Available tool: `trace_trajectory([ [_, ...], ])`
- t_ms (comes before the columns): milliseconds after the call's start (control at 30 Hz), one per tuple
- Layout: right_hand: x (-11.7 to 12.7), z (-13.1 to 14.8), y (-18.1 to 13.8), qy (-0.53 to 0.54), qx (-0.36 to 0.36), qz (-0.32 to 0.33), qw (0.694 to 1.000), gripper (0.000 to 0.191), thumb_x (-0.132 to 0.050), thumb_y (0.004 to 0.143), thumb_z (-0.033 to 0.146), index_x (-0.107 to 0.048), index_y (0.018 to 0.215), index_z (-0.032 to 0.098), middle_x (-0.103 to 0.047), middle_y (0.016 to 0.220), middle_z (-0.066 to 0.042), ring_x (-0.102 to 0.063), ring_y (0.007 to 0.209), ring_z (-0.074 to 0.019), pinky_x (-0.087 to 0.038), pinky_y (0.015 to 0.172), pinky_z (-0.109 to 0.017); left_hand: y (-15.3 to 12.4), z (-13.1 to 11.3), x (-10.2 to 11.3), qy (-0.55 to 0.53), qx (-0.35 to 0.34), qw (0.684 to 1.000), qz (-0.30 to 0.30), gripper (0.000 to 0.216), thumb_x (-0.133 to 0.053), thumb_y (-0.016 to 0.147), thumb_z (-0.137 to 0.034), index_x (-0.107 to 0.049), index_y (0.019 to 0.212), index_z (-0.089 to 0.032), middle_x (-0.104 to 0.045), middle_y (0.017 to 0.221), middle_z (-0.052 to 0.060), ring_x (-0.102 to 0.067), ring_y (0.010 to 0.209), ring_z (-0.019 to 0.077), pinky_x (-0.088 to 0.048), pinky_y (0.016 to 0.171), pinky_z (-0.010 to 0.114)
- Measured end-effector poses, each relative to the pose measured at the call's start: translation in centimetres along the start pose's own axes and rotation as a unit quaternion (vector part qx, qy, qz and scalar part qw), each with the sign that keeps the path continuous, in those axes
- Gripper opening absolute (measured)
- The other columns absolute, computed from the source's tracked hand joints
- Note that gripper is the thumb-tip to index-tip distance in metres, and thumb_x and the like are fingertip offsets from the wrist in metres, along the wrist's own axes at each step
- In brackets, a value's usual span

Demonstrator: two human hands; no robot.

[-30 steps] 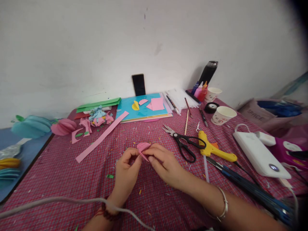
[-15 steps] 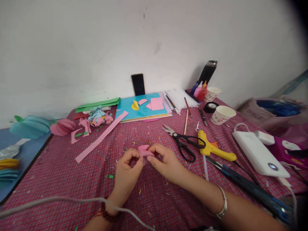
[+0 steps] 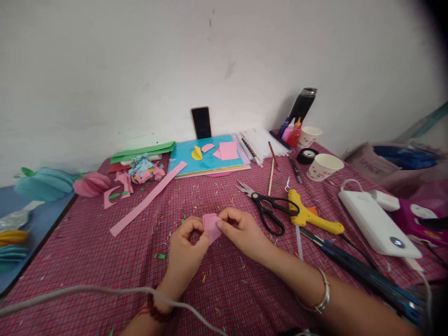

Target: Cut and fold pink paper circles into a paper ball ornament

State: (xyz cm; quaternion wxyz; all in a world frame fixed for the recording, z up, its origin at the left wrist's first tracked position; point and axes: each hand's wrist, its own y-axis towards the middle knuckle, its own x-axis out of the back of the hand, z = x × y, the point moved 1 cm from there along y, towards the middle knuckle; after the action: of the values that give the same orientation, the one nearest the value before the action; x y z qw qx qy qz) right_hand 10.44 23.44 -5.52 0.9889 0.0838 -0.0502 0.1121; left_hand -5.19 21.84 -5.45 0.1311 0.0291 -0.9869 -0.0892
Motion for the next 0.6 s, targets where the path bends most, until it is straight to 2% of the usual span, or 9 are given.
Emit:
trace_trajectory([
  [333, 0.06, 0.20, -0.15, -0.058, 0.044, -0.008, 0.997, 0.011, -0.056, 0.081, 0.014, -0.058, 0.071, 0.018, -0.057, 0.068, 0.002, -0.053, 0.065, -0.0124, -0.042, 0.063, -0.025, -0.12, 0.46, 0.03, 0.000, 0.003, 1.000, -0.009, 0.012, -0.061, 0.072, -0.021, -0.054, 0.064, -0.019, -0.056, 0.067, 0.000, -0.053, 0.066, 0.0153, -0.042, 0.066, 0.029],
  [467, 0.08, 0.36, -0.39, -0.101, 0.097, -0.010, 0.990, 0.008, -0.058, 0.083, 0.012, -0.063, 0.081, 0.019, -0.062, 0.076, 0.000, -0.057, 0.074, -0.0145, -0.044, 0.069, -0.028, -0.10, 0.41, 0.00, -0.005, 0.000, 1.000, -0.004, 0.012, -0.061, 0.073, -0.020, -0.054, 0.063, -0.019, -0.055, 0.066, -0.001, -0.052, 0.065, 0.0147, -0.042, 0.065, 0.029],
  [600, 0.06, 0.60, -0.73, -0.132, 0.186, 0.005, 0.974, 0.014, -0.058, 0.086, 0.012, -0.067, 0.092, 0.022, -0.066, 0.087, -0.002, -0.059, 0.083, -0.0162, -0.045, 0.077, -0.033, -0.11, 0.32, 0.04, -0.004, -0.011, 1.000, 0.004, 0.012, -0.062, 0.074, -0.018, -0.055, 0.065, -0.019, -0.055, 0.066, -0.001, -0.052, 0.065, 0.0140, -0.042, 0.065, 0.028],
])
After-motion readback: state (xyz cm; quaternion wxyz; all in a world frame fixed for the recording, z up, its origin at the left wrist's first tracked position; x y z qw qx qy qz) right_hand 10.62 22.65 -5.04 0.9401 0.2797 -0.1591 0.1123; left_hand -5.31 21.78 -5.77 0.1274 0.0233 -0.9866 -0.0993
